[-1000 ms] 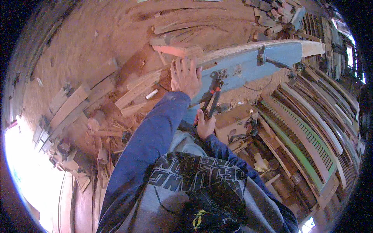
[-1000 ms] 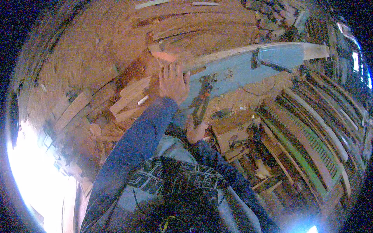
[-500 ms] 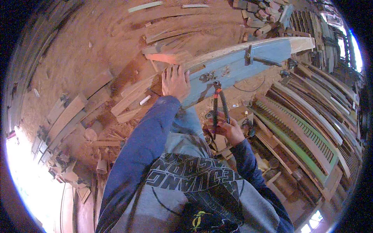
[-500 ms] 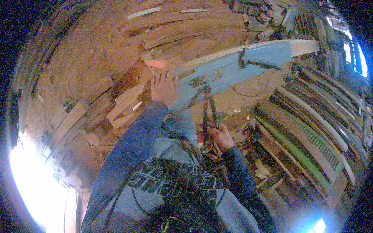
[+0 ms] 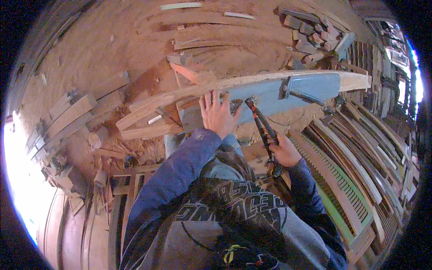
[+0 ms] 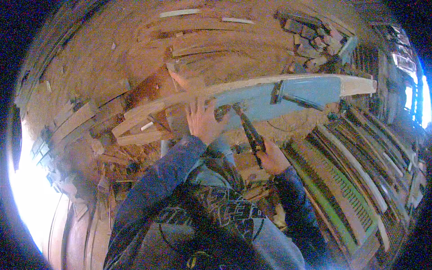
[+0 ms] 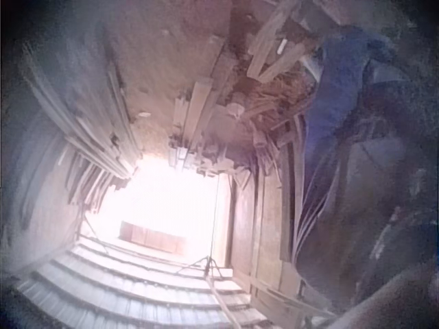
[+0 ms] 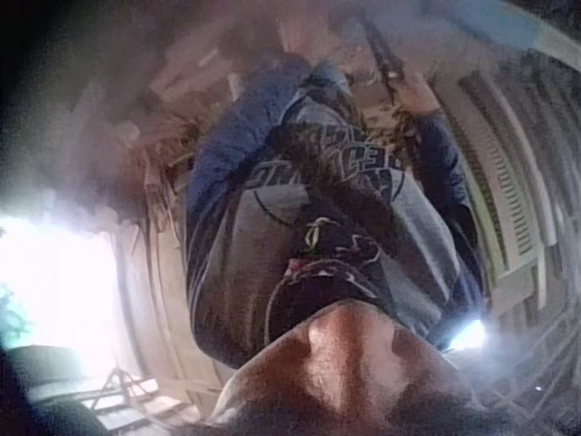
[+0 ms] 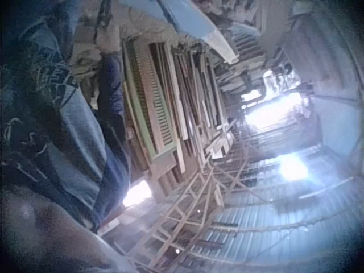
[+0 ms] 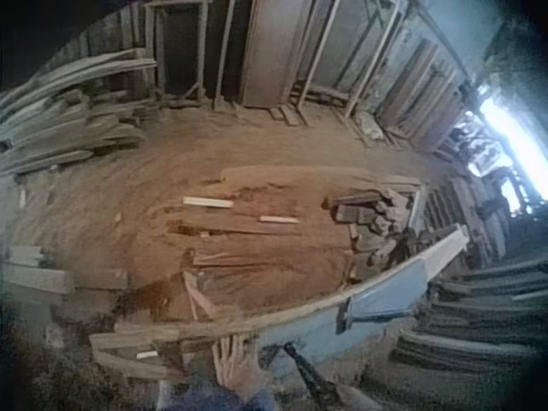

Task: The person repeatedly hammers nails into a long, light-blue painted wooden plank resting on a workbench. They pick up nails from a red cup, position them, and strike them with a hammer. The person also uses pliers to adjust or remove a nail and briefly flips the plank over.

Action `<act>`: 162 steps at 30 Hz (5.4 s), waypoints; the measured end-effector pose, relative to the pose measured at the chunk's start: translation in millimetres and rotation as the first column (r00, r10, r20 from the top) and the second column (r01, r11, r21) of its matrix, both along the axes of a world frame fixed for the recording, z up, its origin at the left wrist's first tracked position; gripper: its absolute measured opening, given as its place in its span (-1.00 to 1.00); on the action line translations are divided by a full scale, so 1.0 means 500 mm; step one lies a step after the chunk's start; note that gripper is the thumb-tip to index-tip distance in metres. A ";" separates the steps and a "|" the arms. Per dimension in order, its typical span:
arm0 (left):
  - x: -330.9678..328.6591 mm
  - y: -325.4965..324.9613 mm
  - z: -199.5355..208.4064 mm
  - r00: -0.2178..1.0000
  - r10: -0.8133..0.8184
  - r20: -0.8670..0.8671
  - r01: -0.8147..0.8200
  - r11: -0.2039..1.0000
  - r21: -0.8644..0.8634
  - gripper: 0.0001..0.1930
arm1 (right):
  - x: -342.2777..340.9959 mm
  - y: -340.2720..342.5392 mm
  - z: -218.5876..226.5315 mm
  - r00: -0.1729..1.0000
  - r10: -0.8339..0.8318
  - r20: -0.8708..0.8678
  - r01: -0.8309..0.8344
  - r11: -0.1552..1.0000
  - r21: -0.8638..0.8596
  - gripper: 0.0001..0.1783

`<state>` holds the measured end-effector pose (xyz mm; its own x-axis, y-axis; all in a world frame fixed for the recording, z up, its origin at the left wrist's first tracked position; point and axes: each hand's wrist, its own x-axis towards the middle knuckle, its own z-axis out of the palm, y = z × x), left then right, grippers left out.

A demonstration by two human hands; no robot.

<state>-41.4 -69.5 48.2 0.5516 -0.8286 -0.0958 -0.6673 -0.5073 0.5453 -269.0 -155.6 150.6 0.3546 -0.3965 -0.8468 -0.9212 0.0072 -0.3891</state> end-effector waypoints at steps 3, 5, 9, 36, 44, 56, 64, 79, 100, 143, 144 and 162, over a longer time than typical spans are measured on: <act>0.001 -0.008 -0.010 1.000 0.017 -0.010 -0.018 0.996 -0.085 -0.47 | 0.013 -0.060 0.025 0.993 0.118 0.003 -0.118 0.993 0.013 -0.46; 0.003 -0.001 -0.018 0.998 -0.028 -0.048 0.021 0.992 -0.128 -0.53 | 0.020 -0.091 0.028 0.983 0.177 0.045 -0.179 0.983 0.035 -0.49; -0.010 0.009 -0.028 0.995 -0.066 -0.081 0.052 0.985 -0.163 -0.74 | 0.014 -0.137 0.010 0.956 0.287 0.068 -0.291 0.955 0.062 -0.50; -0.031 0.028 -0.066 0.972 0.049 -0.230 -0.127 0.933 -0.336 -0.58 | 0.362 -0.300 0.048 0.385 0.923 -0.011 -0.833 0.352 0.428 -0.65; -0.029 0.032 -0.072 0.959 0.056 -0.279 -0.148 0.936 -0.319 -0.59 | 0.436 -0.291 0.027 0.321 0.931 -0.174 -0.695 0.356 0.625 -0.61; -0.016 0.040 -0.069 0.959 0.017 -0.283 -0.140 0.896 -0.420 -0.58 | 0.484 -0.275 0.035 0.466 0.861 -0.203 -0.557 0.464 0.689 -0.58; 0.024 0.069 -0.042 0.937 0.152 -0.313 -0.290 0.839 -0.461 -0.66 | 0.432 -0.259 0.071 0.482 0.849 -0.215 -0.671 0.515 0.533 -0.67; 0.107 0.058 -0.041 0.934 0.317 0.164 -0.321 0.947 -0.001 -0.60 | 0.127 -0.226 -0.029 0.642 0.758 -0.115 -0.766 0.628 -0.133 -0.53; 0.109 0.034 -0.035 0.928 0.297 0.227 -0.319 0.945 0.066 -0.62 | 0.103 -0.134 0.009 0.901 0.429 0.071 -0.429 0.903 -0.014 -0.66; 0.032 -0.034 -0.051 0.983 -0.112 0.143 0.105 0.993 0.061 -0.49 | -0.052 -0.107 -0.219 0.906 0.170 0.387 -0.062 0.959 -0.276 -0.71; 0.033 -0.035 -0.053 0.984 -0.113 0.134 0.107 0.993 0.056 -0.50 | -0.053 -0.106 -0.218 0.899 0.158 0.408 -0.034 0.955 -0.296 -0.77; 0.092 0.030 -0.064 0.981 -0.127 -0.145 0.102 0.980 -0.171 -0.74 | -0.051 -0.123 -0.229 0.921 0.111 0.374 -0.024 0.973 -0.231 -0.87</act>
<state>4.8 -54.7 16.3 0.4410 -0.8970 -0.0319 -0.6169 -0.3287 0.7151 -294.4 -217.2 36.2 0.6658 -0.5184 -0.5366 -0.6967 -0.1747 -0.6958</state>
